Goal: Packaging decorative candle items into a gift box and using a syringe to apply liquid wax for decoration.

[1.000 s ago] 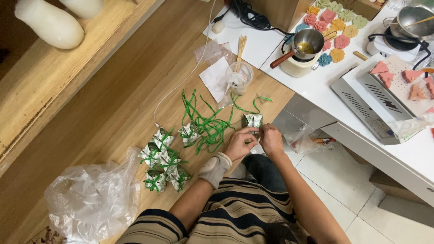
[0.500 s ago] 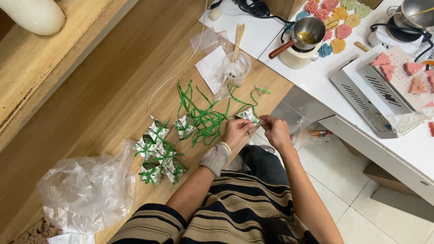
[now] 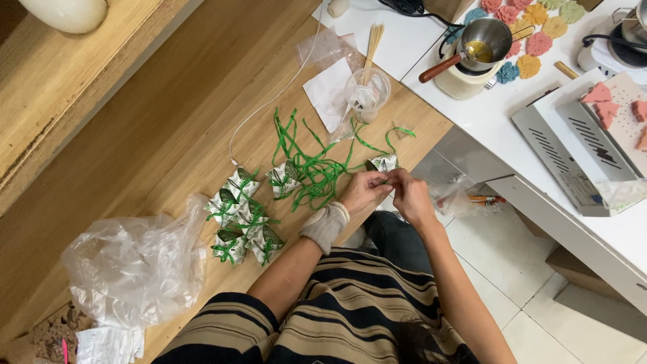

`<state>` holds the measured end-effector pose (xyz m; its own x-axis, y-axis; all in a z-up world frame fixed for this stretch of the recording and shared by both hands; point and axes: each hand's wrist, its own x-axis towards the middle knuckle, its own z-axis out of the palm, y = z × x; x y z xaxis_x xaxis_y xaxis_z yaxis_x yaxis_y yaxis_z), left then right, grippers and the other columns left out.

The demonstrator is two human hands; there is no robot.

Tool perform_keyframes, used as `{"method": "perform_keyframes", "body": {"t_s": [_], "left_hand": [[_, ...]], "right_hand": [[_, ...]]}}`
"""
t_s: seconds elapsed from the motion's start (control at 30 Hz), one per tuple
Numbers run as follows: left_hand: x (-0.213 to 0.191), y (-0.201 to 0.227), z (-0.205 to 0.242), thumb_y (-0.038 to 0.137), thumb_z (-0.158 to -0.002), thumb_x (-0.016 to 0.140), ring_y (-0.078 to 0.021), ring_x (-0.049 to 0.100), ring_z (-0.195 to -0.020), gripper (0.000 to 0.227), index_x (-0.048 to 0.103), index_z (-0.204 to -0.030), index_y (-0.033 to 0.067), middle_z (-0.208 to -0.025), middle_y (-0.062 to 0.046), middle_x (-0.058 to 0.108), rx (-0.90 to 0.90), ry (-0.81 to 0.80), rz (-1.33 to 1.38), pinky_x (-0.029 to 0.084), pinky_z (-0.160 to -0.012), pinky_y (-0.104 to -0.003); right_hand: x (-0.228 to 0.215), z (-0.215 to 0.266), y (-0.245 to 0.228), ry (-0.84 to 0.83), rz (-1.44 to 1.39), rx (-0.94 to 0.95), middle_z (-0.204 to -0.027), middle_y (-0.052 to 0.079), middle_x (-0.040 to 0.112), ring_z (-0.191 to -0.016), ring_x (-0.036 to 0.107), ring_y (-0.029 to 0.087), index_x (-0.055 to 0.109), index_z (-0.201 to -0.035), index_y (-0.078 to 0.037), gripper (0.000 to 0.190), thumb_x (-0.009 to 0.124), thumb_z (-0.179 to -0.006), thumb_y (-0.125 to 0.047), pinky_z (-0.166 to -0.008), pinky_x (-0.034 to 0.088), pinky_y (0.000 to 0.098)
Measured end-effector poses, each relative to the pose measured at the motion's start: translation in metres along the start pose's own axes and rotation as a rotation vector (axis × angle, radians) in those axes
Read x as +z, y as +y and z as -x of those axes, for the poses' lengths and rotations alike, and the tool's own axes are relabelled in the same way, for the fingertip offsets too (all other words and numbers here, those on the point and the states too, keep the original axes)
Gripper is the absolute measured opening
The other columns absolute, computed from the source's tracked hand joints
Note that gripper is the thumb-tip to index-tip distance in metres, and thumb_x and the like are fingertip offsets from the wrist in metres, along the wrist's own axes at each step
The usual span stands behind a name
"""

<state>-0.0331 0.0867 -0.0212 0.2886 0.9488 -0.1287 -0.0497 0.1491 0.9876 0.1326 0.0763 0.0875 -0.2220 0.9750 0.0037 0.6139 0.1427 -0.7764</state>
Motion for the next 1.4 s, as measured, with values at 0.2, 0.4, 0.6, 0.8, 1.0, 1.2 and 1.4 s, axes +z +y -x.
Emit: {"method": "perform_keyframes", "body": {"t_s": [0.2, 0.4, 0.6, 0.8, 1.0, 1.2, 1.4], "left_hand": [[0.001, 0.03, 0.0, 0.012, -0.091, 0.076, -0.0166, 0.069, -0.078, 0.022, 0.077, -0.105, -0.0052, -0.092, -0.01, 0.075, 0.127, 0.097, -0.307, 0.054, -0.071, -0.031], [-0.003, 0.032, -0.004, 0.011, -0.092, 0.069, -0.0179, 0.072, -0.079, 0.016, 0.077, -0.1, -0.0008, -0.088, -0.011, 0.075, 0.227, 0.036, -0.373, 0.055, -0.073, -0.031], [-0.006, 0.049, 0.002, 0.013, -0.098, 0.066, -0.0158, 0.068, -0.065, 0.016, 0.07, -0.092, -0.001, -0.074, -0.008, 0.072, 0.144, 0.008, -0.362, 0.052, -0.064, -0.032], [-0.001, 0.048, 0.002, 0.012, -0.1, 0.063, -0.0104, 0.067, -0.066, 0.016, 0.063, -0.093, -0.0019, -0.075, -0.006, 0.07, 0.129, -0.008, -0.293, 0.053, -0.062, -0.028], [-0.001, 0.036, 0.0, 0.007, -0.101, 0.062, -0.0108, 0.066, -0.065, 0.012, 0.061, -0.094, -0.0028, -0.078, -0.006, 0.07, 0.127, 0.039, -0.237, 0.054, -0.061, -0.027], [-0.013, -0.011, -0.017, 0.011, -0.102, 0.06, -0.0137, 0.071, -0.073, 0.012, 0.062, -0.102, -0.0008, -0.085, -0.007, 0.073, -0.096, -0.062, 0.208, 0.057, -0.064, -0.026], [-0.029, -0.001, -0.011, 0.01, -0.098, 0.067, -0.0155, 0.074, -0.08, 0.011, 0.062, -0.098, 0.0, -0.092, -0.01, 0.076, -0.243, -0.174, 0.261, 0.06, -0.07, -0.026]], "right_hand": [[0.032, 0.004, 0.043, 0.137, -0.484, 0.191, -0.102, 0.021, 0.075, -0.092, 0.073, 0.024, 0.061, -0.114, 0.008, 0.028, 0.057, -0.086, 0.013, -0.079, 0.059, 0.0349], [0.019, 0.004, 0.032, 0.108, -0.853, 0.407, -0.104, 0.019, 0.075, -0.089, 0.075, 0.021, 0.056, -0.124, 0.013, 0.034, 0.052, -0.091, 0.01, -0.083, 0.062, 0.0301], [0.021, 0.003, 0.045, 0.023, -0.615, 0.276, -0.097, 0.011, 0.075, -0.086, 0.073, 0.015, 0.066, -0.121, 0.008, 0.028, 0.054, -0.097, 0.003, -0.079, 0.06, 0.0278], [0.034, 0.0, 0.04, 0.058, -0.569, 0.268, -0.089, 0.009, 0.075, -0.082, 0.071, 0.013, 0.071, -0.105, 0.006, 0.014, 0.067, -0.097, -0.004, -0.076, 0.059, 0.028], [0.038, 0.002, 0.039, 0.053, -0.585, 0.216, -0.086, 0.005, 0.072, -0.079, 0.068, 0.011, 0.068, -0.102, 0.004, 0.009, 0.063, -0.1, -0.004, -0.076, 0.058, 0.0266], [0.039, 0.005, 0.06, 0.043, -0.785, 0.176, -0.091, 0.002, 0.07, -0.086, 0.067, 0.01, 0.065, -0.104, 0.002, 0.008, 0.062, -0.1, -0.003, -0.083, 0.057, 0.0261], [0.03, 0.004, 0.057, -0.098, -0.593, 0.214, -0.092, 0.008, 0.074, -0.086, 0.067, 0.012, 0.07, -0.102, 0.004, 0.009, 0.068, -0.093, 0.002, -0.081, 0.053, 0.0271]]}}
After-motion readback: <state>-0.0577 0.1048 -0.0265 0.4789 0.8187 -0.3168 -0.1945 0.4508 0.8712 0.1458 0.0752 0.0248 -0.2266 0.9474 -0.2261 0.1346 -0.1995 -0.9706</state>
